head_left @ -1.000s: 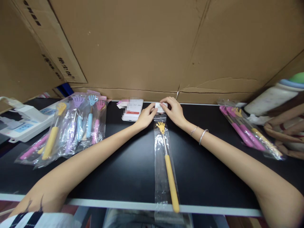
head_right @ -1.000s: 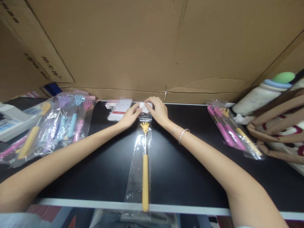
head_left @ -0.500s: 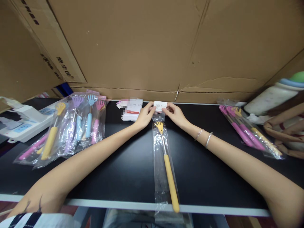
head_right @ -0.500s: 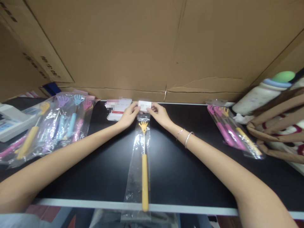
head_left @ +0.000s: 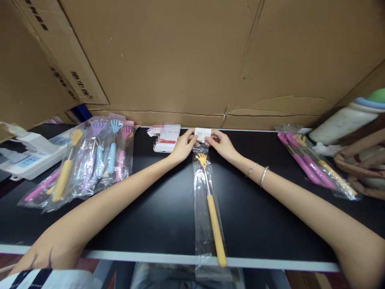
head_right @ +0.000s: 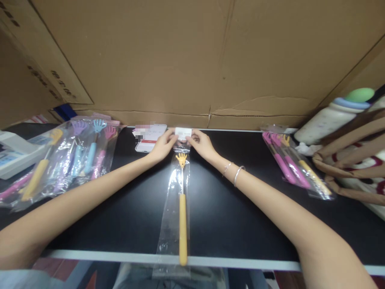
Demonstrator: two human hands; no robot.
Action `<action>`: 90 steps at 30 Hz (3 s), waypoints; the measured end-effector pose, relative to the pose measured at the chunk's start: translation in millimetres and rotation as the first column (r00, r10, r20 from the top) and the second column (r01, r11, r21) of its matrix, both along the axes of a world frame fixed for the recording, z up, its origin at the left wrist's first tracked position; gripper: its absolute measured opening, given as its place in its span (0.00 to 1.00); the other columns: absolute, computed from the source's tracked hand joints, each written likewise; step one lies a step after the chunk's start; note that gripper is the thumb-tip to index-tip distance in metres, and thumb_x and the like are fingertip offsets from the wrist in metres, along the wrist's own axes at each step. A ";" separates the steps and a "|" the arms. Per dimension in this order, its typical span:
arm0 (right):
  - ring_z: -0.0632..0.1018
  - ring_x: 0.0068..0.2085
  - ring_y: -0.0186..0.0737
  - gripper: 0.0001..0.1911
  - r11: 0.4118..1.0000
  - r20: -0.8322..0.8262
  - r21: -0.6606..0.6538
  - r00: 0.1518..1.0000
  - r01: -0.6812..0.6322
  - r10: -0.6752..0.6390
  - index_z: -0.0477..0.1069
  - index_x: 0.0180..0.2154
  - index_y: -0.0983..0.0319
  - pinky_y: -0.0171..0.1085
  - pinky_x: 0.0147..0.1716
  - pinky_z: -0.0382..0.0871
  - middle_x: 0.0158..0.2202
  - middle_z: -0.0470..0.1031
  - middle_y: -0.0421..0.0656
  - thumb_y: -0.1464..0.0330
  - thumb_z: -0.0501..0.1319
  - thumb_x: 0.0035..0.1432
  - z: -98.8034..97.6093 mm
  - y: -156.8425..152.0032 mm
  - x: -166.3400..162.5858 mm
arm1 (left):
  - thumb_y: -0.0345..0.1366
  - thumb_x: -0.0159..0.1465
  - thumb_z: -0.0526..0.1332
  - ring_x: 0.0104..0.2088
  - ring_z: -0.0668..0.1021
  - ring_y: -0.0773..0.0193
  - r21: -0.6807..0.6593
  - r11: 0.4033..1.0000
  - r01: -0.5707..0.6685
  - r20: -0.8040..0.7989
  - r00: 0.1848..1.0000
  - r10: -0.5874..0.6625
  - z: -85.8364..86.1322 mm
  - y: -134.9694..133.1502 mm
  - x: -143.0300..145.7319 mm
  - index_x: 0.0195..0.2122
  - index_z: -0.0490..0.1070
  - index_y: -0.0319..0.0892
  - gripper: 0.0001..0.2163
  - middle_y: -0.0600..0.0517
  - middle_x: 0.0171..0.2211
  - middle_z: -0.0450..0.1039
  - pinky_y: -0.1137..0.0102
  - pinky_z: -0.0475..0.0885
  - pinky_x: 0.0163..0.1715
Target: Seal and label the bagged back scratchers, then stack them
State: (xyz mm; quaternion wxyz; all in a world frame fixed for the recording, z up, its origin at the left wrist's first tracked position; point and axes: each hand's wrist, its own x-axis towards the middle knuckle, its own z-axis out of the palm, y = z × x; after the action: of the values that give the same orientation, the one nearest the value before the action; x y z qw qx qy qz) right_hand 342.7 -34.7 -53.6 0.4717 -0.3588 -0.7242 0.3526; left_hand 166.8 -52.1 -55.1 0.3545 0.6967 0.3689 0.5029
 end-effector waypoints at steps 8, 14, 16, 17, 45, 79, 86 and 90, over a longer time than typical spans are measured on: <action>0.75 0.30 0.36 0.15 0.999 -0.021 -0.009 0.999 -0.030 0.030 0.67 0.33 0.60 0.37 0.35 0.71 0.28 0.72 0.40 0.55 0.62 0.53 0.8 -1.8 0.5 | 0.33 0.64 0.53 0.29 0.77 0.68 -0.019 1.000 0.024 0.008 1.000 -0.024 0.9 -0.9 0.8 0.44 0.63 0.40 0.08 0.52 0.30 0.75 0.72 0.70 0.36; 0.74 0.29 0.35 0.18 0.999 -0.047 -0.037 0.998 -0.031 0.029 0.65 0.31 0.60 0.37 0.33 0.71 0.26 0.71 0.39 0.52 0.61 0.52 2.8 -3.2 -0.7 | 0.32 0.64 0.53 0.31 0.78 0.68 -0.033 0.999 0.040 -0.005 0.999 -0.040 1.7 -2.3 0.2 0.44 0.63 0.39 0.08 0.51 0.32 0.75 0.72 0.70 0.38; 0.74 0.29 0.35 0.17 0.999 -0.045 -0.037 0.999 -0.026 0.024 0.65 0.31 0.60 0.37 0.33 0.70 0.26 0.71 0.39 0.53 0.62 0.51 1.6 -1.8 -0.5 | 0.34 0.64 0.53 0.31 0.78 0.68 -0.026 0.999 0.042 -0.010 0.999 -0.042 1.7 -2.1 -0.3 0.44 0.63 0.39 0.08 0.52 0.31 0.75 0.72 0.70 0.38; 0.73 0.29 0.35 0.17 0.999 -0.042 -0.038 0.999 -0.022 0.020 0.65 0.30 0.60 0.37 0.33 0.70 0.26 0.70 0.39 0.53 0.62 0.51 0.7 -0.9 -0.3 | 0.35 0.65 0.53 0.31 0.78 0.68 -0.027 0.999 0.041 -0.012 0.999 -0.041 1.7 -2.1 -0.5 0.44 0.64 0.39 0.08 0.52 0.31 0.75 0.73 0.71 0.37; 0.71 0.28 0.34 0.14 1.000 0.025 0.013 1.000 -0.005 0.004 0.65 0.32 0.61 0.35 0.32 0.66 0.24 0.68 0.37 0.57 0.59 0.55 2.6 -3.5 1.3 | 0.37 0.66 0.50 0.39 0.75 0.65 0.071 0.997 0.017 -0.059 0.998 -0.013 4.4 -4.8 -3.1 0.43 0.67 0.39 0.10 0.48 0.43 0.74 0.71 0.69 0.40; 0.72 0.33 0.36 0.12 1.000 0.002 0.015 1.000 -0.019 0.019 0.67 0.33 0.60 0.36 0.35 0.68 0.30 0.71 0.40 0.58 0.60 0.54 2.6 -3.6 0.7 | 0.36 0.64 0.51 0.37 0.74 0.66 0.071 0.997 0.019 -0.071 0.997 -0.014 3.0 -3.3 -4.9 0.43 0.68 0.40 0.11 0.49 0.44 0.72 0.72 0.68 0.38; 0.72 0.34 0.36 0.10 0.999 -0.006 0.020 1.000 -0.028 0.028 0.67 0.32 0.60 0.37 0.37 0.68 0.32 0.71 0.41 0.60 0.61 0.53 2.6 -4.0 1.0 | 0.32 0.61 0.51 0.30 0.71 0.68 0.071 0.997 0.001 -0.093 0.996 0.005 3.4 -3.9 -5.0 0.44 0.68 0.41 0.12 0.51 0.39 0.73 0.73 0.66 0.33; 0.73 0.35 0.37 0.09 1.000 -0.002 0.012 1.000 -0.029 0.029 0.68 0.32 0.60 0.38 0.38 0.68 0.33 0.71 0.41 0.62 0.61 0.52 3.0 -3.0 1.0 | 0.29 0.58 0.51 0.30 0.70 0.68 0.061 0.998 0.006 -0.097 0.995 0.000 4.2 -4.6 -5.3 0.44 0.68 0.41 0.14 0.53 0.35 0.72 0.73 0.65 0.33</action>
State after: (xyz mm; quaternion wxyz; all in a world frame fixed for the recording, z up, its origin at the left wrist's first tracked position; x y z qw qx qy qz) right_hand 343.7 -37.7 -50.6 0.4695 -0.3450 -0.7309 0.3554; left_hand 161.6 -56.6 -50.8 0.3153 0.7313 0.3690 0.4792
